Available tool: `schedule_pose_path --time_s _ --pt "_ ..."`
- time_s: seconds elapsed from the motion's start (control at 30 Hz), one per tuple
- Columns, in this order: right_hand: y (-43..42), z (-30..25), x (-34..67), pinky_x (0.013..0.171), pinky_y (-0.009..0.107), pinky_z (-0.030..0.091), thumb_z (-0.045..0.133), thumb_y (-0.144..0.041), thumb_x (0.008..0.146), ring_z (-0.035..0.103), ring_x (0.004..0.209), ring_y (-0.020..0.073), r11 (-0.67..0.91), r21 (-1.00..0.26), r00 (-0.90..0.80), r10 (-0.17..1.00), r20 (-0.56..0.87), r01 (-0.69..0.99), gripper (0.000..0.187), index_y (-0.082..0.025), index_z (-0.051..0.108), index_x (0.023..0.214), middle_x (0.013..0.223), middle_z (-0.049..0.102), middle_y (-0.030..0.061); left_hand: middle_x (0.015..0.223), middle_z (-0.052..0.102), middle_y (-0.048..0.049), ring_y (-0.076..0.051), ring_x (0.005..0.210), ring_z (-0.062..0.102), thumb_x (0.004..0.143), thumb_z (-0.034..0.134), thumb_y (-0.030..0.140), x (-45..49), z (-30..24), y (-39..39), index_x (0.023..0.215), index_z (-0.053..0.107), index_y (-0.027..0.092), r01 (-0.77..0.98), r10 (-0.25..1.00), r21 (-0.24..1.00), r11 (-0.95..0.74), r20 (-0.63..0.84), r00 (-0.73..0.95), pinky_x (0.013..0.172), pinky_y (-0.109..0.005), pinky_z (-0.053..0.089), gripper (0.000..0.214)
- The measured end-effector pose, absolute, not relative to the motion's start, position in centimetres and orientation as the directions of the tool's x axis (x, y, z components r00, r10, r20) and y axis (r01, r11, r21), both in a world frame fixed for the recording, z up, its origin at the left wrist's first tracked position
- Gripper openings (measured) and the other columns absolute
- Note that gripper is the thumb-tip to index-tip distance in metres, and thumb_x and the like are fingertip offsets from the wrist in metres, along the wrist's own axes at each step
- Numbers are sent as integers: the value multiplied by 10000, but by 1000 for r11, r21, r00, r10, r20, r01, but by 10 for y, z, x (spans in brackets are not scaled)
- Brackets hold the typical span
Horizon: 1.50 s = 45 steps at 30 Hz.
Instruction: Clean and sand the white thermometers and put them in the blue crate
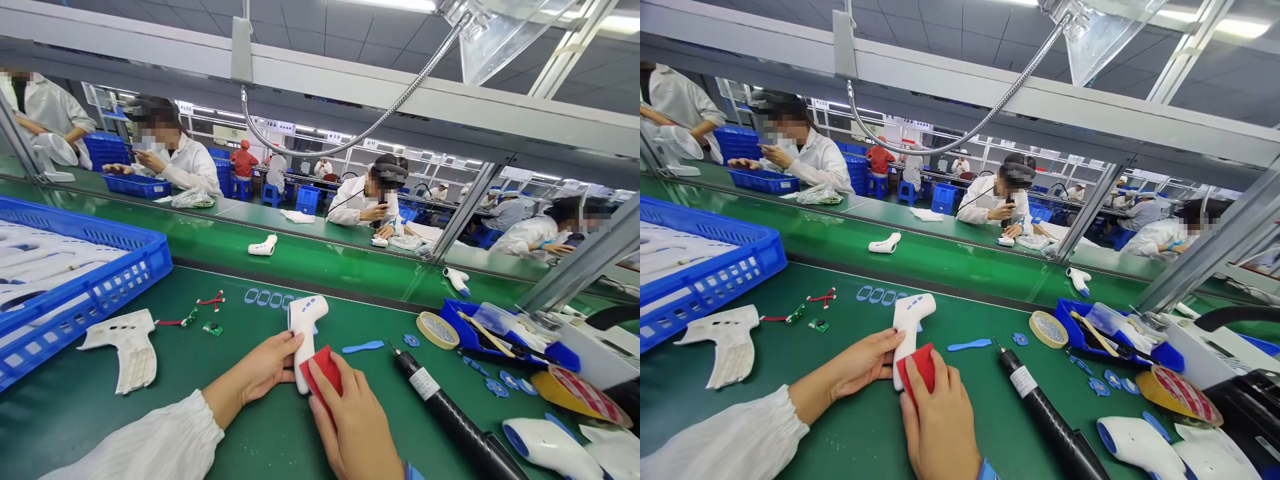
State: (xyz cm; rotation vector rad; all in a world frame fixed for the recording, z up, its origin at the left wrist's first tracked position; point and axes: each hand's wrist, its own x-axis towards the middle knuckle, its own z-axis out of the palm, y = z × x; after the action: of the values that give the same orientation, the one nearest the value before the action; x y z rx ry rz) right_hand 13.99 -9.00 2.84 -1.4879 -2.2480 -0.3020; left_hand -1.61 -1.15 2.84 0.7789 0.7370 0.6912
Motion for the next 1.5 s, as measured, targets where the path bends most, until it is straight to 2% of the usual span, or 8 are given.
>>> schedule_pose_path --time_s 0.37,0.53,0.7,0.83,1.0,1.13,1.3,1.5 --pt "-93 26 139 694 414 522 396 -255 842 528 896 269 372 -98 -286 835 471 923 388 -242 479 1221 1175 490 134 980 629 -110 -238 927 578 739 600 379 -15 31 -14 1012 527 145 -250 775 827 504 -306 553 785 -373 450 368" --pt "-95 26 138 629 393 535 430 -281 816 542 834 261 421 -43 -352 806 477 906 390 -233 503 1196 1169 496 148 959 632 -111 -229 908 584 745 594 374 -15 30 -12 1028 510 141 -239 773 826 511 -320 547 756 -355 462 376" --pt "-91 24 139 693 425 517 404 -261 839 526 895 276 365 -81 -289 837 464 927 397 -239 467 1230 1206 472 140 990 623 -111 -221 922 581 764 578 348 -15 30 -12 1016 506 142 -248 766 823 512 -306 565 773 -347 460 333" --pt "-93 20 141 645 391 529 428 -302 828 535 876 271 418 -48 -354 819 451 907 415 -260 452 1240 1225 460 131 913 640 -106 -215 865 597 764 578 355 -14 30 -12 992 507 132 -249 769 821 513 -312 557 736 -342 470 327" --pt "-90 24 139 712 428 513 387 -263 852 517 926 275 370 -95 -290 843 454 924 399 -246 448 1246 1227 459 127 996 623 -116 -222 915 585 781 558 348 -14 31 -13 1035 502 134 -256 770 826 503 -294 567 759 -347 468 337" --pt "-91 21 142 642 383 532 435 -295 828 537 877 266 431 -55 -363 815 451 901 415 -259 455 1241 1221 469 126 946 637 -116 -215 882 599 791 547 346 -14 30 -13 1041 491 121 -244 769 822 515 -317 555 773 -347 465 341" --pt "-89 25 141 746 404 509 387 -249 858 515 948 252 364 -128 -274 851 447 922 394 -270 444 1248 1226 465 98 1003 620 -120 -215 913 585 808 527 329 -14 30 -11 1044 497 127 -242 761 826 509 -300 575 758 -345 474 313" --pt "-92 26 142 685 369 531 414 -277 849 533 917 255 411 -100 -338 846 413 906 397 -272 451 1244 1227 469 105 948 635 -115 -197 866 599 825 505 308 -14 31 -11 1072 476 116 -240 762 823 515 -312 567 755 -345 478 314"
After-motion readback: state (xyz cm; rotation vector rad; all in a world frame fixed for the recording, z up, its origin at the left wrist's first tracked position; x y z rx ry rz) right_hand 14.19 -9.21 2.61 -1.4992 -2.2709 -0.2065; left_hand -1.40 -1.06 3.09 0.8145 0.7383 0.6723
